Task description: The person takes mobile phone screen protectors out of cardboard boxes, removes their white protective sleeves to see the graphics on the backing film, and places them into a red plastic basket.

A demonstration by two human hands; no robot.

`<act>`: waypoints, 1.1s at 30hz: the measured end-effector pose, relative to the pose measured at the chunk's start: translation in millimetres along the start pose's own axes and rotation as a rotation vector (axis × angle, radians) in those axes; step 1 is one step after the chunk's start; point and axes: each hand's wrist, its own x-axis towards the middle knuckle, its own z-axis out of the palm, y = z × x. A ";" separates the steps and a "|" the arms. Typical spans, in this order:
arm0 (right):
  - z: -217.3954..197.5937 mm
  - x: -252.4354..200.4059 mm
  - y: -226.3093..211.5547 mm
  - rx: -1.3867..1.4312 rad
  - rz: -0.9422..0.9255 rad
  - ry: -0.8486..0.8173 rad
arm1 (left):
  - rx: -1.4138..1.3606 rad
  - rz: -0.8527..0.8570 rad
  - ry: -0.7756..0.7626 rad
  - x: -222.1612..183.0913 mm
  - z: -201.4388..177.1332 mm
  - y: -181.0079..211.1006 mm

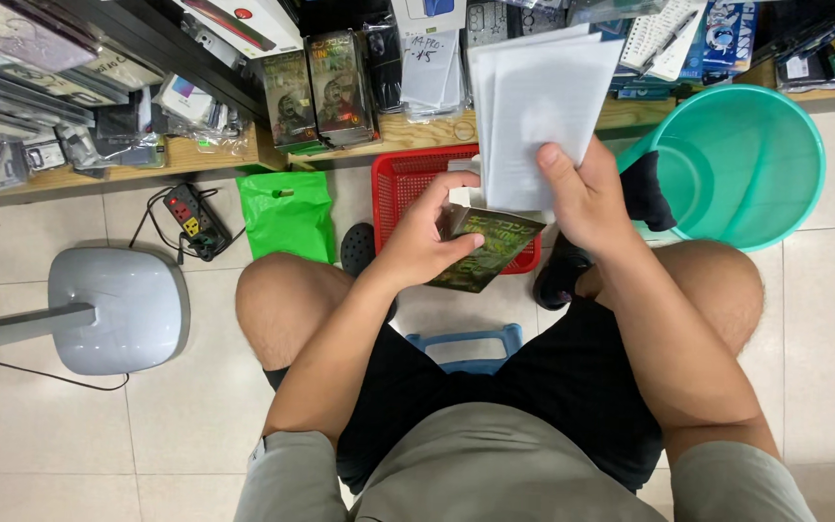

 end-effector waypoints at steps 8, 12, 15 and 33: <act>9.2 -3.0 -5.3 0.094 0.094 -0.122 | -0.135 -0.001 0.066 -4.3 -2.4 -19.6; 1.2 -3.3 -15.5 0.229 0.190 -0.131 | -0.154 0.016 0.046 -6.6 -3.5 -21.0; 11.7 -8.9 -3.6 0.272 0.191 -0.090 | -0.224 0.027 0.079 -5.7 -6.7 -32.1; 22.1 -23.1 -8.9 0.089 -0.234 0.170 | -0.108 0.432 0.297 -5.0 -0.4 -25.5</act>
